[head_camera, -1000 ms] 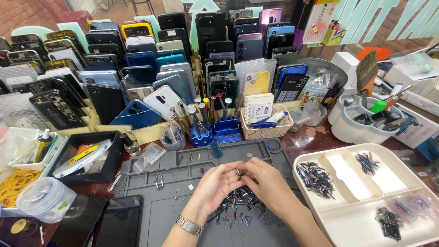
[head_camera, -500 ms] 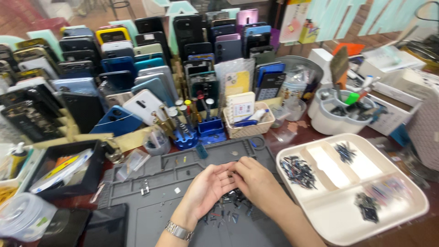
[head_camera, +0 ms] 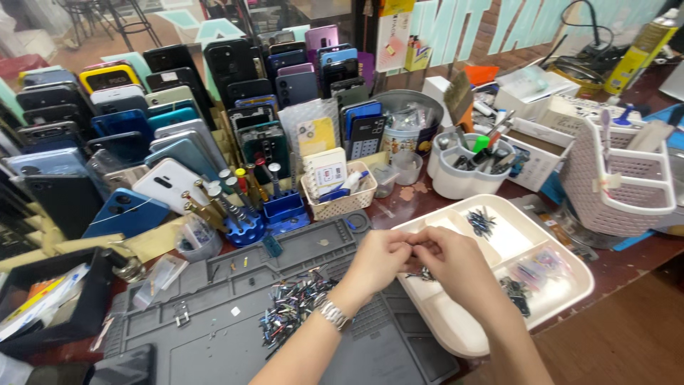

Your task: The person repeatedly picks small electronic components from a pile on a gray mat and places them into a white tray. The hands handle the components one at a time, sorting them by type or color throughout the clip.

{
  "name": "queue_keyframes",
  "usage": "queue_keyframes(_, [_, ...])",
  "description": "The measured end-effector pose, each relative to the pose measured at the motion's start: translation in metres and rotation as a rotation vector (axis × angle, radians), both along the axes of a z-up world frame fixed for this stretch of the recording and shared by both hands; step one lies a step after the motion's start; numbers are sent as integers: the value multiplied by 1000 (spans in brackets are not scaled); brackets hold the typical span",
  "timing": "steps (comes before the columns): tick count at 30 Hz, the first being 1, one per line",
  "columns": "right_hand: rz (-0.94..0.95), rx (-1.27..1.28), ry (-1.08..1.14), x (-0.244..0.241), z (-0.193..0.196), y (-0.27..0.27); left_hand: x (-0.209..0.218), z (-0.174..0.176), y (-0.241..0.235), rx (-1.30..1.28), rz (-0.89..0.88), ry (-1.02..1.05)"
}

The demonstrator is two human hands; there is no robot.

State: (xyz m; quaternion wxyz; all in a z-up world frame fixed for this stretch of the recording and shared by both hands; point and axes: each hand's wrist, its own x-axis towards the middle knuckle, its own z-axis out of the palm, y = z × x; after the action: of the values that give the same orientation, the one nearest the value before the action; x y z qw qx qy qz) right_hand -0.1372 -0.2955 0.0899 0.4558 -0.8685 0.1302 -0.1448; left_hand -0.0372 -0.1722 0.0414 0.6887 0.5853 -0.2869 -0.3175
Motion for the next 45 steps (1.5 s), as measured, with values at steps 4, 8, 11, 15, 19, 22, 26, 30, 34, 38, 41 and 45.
queue_keyframes(4, [-57,-209,164,-6,-10,-31,-11,9,-17,253,10,-197])
queue_keyframes(8, [-9,-329,152,4,-31,-41,-13,22,-10,319,91,-268])
queue_keyframes(11, [90,-422,104,10,-39,-36,-8,27,5,282,171,-327])
queue_keyframes(15, [92,-448,86,14,-29,-20,12,22,43,218,265,-350])
queue_keyframes(19, [66,-300,-24,18,-17,19,31,15,108,267,393,-349])
queue_keyframes(22, [163,-193,-12,30,-22,61,36,11,144,397,491,-335])
queue_keyframes(26, [314,-259,35,54,-34,91,32,5,174,601,592,-422])
queue_keyframes(30, [319,-460,21,81,-47,102,32,-4,184,545,589,-368])
queue_keyframes(34, [317,-492,69,91,-52,104,36,-9,188,562,580,-339])
queue_keyframes(38, [318,-486,84,91,-49,109,36,-7,192,524,568,-343])
queue_keyframes(41, [328,-425,52,90,-48,111,34,-2,191,544,525,-394])
queue_keyframes(45, [317,-396,90,90,-43,111,27,8,196,604,414,-511])
